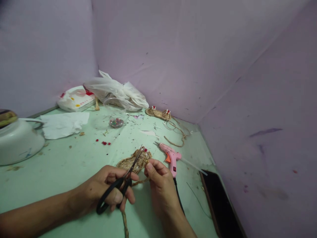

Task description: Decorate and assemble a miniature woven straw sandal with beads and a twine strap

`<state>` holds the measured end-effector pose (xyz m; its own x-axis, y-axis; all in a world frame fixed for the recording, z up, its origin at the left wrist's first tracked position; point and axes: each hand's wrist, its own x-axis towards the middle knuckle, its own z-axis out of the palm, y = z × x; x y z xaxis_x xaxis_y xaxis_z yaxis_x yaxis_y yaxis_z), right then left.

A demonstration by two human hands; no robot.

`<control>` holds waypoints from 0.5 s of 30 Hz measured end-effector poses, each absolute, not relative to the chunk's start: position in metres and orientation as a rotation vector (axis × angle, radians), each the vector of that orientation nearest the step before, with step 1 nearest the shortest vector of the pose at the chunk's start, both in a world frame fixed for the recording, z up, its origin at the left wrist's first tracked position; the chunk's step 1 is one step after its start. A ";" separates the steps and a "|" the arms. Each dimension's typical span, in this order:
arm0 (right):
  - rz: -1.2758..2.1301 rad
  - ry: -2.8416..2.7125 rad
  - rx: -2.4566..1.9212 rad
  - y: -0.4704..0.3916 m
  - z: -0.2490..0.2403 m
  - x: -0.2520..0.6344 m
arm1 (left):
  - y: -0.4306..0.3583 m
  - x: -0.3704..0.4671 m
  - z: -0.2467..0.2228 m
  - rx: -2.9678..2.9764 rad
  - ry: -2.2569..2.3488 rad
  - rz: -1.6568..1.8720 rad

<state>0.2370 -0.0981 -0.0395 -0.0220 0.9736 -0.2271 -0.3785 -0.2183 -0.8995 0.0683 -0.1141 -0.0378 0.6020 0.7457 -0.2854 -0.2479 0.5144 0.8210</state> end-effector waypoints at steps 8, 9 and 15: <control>1.489 -0.730 -1.086 -0.099 -0.041 0.236 | -0.117 0.072 -0.042 0.808 0.704 0.537; 1.481 -0.726 -1.086 -0.099 -0.041 0.235 | -0.118 0.073 -0.043 0.799 0.692 0.537; 1.389 -0.732 -1.133 -0.100 -0.044 0.234 | -0.119 0.075 -0.045 0.774 0.678 0.563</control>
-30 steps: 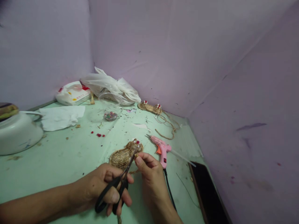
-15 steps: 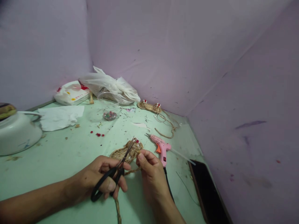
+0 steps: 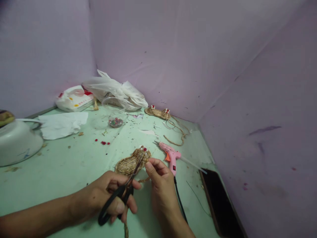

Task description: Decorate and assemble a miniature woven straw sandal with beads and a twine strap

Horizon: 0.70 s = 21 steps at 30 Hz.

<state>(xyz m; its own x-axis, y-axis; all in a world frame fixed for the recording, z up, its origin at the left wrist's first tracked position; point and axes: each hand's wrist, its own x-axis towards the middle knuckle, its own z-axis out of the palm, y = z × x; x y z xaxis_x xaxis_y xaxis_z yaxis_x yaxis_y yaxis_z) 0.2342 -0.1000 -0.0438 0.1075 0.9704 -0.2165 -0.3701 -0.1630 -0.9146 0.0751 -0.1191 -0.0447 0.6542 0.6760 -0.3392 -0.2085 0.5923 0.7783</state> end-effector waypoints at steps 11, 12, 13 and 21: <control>1.469 -0.673 -1.098 -0.099 -0.044 0.235 | -0.104 0.063 -0.035 0.885 0.893 0.720; 1.475 -0.662 -1.101 -0.098 -0.044 0.235 | -0.101 0.062 -0.034 0.900 0.923 0.729; 1.478 -0.654 -1.102 -0.097 -0.044 0.235 | -0.099 0.060 -0.032 0.912 0.956 0.740; 1.496 -0.618 -1.068 -0.092 -0.043 0.238 | -0.076 0.024 -0.023 1.040 0.950 0.548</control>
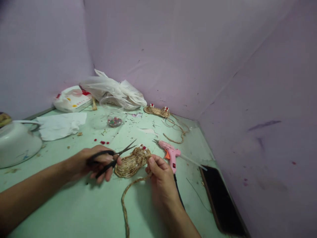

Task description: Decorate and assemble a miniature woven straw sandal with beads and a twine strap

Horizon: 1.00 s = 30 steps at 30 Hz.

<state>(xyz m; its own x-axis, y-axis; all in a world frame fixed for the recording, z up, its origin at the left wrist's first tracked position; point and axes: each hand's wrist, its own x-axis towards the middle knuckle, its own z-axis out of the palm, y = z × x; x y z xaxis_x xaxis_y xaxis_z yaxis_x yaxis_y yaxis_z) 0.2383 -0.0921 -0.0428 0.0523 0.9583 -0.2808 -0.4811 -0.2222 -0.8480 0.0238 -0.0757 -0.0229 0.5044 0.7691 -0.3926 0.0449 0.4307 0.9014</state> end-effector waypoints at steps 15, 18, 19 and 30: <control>1.539 -0.568 -1.001 -0.092 -0.040 0.239 | -0.045 -0.042 -0.008 1.916 2.264 0.324; 1.588 -0.626 -0.991 -0.095 -0.041 0.237 | -0.061 0.005 0.000 1.914 2.092 0.616; 1.602 -0.645 -0.993 -0.096 -0.042 0.236 | -0.067 0.023 0.000 1.817 1.763 0.725; 1.612 -0.754 -1.055 -0.096 -0.043 0.235 | -0.073 0.085 -0.027 1.389 0.967 0.683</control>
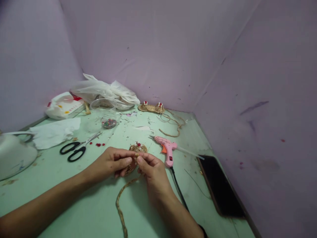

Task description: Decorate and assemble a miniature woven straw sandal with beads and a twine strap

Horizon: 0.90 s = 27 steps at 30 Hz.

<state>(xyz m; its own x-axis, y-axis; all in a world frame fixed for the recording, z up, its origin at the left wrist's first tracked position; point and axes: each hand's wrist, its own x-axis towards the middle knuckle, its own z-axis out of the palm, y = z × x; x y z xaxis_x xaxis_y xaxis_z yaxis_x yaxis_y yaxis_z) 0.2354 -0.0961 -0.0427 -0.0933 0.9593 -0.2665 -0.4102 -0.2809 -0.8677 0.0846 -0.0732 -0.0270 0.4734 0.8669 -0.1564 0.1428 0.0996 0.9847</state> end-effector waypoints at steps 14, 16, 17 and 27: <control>1.652 -0.645 -1.034 -0.097 -0.043 0.233 | -0.075 0.075 -0.026 1.150 0.945 0.926; 1.670 -0.648 -1.027 -0.098 -0.044 0.232 | -0.076 0.074 -0.025 1.074 0.844 0.990; 1.681 -0.654 -1.021 -0.098 -0.045 0.231 | -0.077 0.074 -0.025 1.029 0.781 0.996; 1.633 -0.717 -0.999 -0.096 -0.045 0.235 | -0.070 0.069 -0.032 0.852 0.833 0.905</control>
<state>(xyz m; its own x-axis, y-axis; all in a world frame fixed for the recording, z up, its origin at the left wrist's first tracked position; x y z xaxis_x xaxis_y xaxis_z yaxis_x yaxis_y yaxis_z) 0.2351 -0.0957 -0.0450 -0.1078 0.9605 -0.2564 -0.4614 -0.2768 -0.8429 0.0689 -0.0702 -0.0316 0.3747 0.8965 -0.2363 -0.3098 0.3613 0.8795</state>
